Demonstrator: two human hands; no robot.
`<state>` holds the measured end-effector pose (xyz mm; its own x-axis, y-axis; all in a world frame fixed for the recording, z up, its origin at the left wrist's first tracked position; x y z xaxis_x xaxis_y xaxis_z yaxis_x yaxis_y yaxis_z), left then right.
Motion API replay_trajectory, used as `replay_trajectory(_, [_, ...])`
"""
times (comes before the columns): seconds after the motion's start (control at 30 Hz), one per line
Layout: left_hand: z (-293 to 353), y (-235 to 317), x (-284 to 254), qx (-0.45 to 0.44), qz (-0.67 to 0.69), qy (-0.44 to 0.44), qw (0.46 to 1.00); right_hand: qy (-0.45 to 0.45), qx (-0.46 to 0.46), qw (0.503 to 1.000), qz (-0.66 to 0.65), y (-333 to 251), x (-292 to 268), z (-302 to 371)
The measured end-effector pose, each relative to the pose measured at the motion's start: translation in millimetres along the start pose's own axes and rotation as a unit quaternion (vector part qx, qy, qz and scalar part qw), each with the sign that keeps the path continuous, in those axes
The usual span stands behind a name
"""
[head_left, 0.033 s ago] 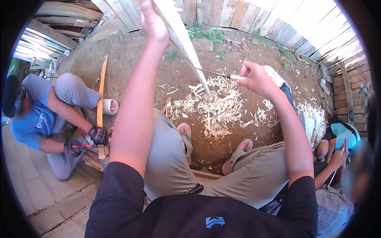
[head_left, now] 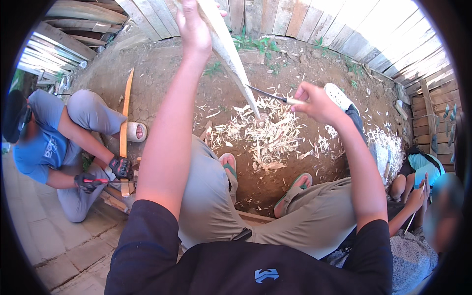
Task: The person sits on the ground and uses a knife to shave and shape a long piece of wood, creating a pointed tip. They hold the wood with their left hand and carefully carve it with their right hand, producing wood shavings that accumulate on the ground.
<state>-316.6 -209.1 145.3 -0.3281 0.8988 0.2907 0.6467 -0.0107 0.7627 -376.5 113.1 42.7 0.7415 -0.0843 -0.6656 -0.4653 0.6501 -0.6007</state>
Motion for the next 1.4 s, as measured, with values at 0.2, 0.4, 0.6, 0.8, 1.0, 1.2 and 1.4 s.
replay_trajectory(0.2, [-1, -1, 7, 0.001, -0.099, 0.018, 0.995, -0.034, 0.158, 0.986, 0.048, 46, 36, 15])
replay_trajectory(0.4, [6, 19, 14, -0.015, -0.075, -0.024, 0.997, 0.109, 0.124, 0.976, -0.139, 42, 58, 51])
replay_trajectory(0.6, [22, 52, 49, -0.082, -0.208, -0.091, 0.971, 0.199, -0.008, 0.956, -0.213, -38, 76, 50])
replay_trajectory(0.8, [36, 47, 61, 0.031, -0.099, -0.117, 0.988, 0.244, -0.041, 0.96, -0.134, -70, 91, 51])
replay_trajectory(1.0, [36, 42, 66, 0.012, -0.039, -0.091, 0.995, 0.223, -0.024, 0.971, -0.082, -64, 90, 57])
replay_trajectory(1.2, [34, 43, 65, 0.022, -0.04, -0.085, 0.995, 0.269, -0.026, 0.959, 0.079, -75, 100, 64])
replay_trajectory(1.4, [28, 35, 53, -0.017, -0.057, -0.1, 0.993, 0.274, -0.035, 0.951, 0.142, -84, 100, 60])
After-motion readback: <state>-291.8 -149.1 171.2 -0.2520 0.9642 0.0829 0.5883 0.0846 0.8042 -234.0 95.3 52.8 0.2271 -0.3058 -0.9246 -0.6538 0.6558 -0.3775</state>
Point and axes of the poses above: each hand's wrist, its own z-axis away from the middle knuckle, its own x-axis out of the palm, y = z × x, the point moved 6 cm from there along -z, towards the middle knuckle, and after that the axes turned 13 degrees about -y, right-handed, at the moved point
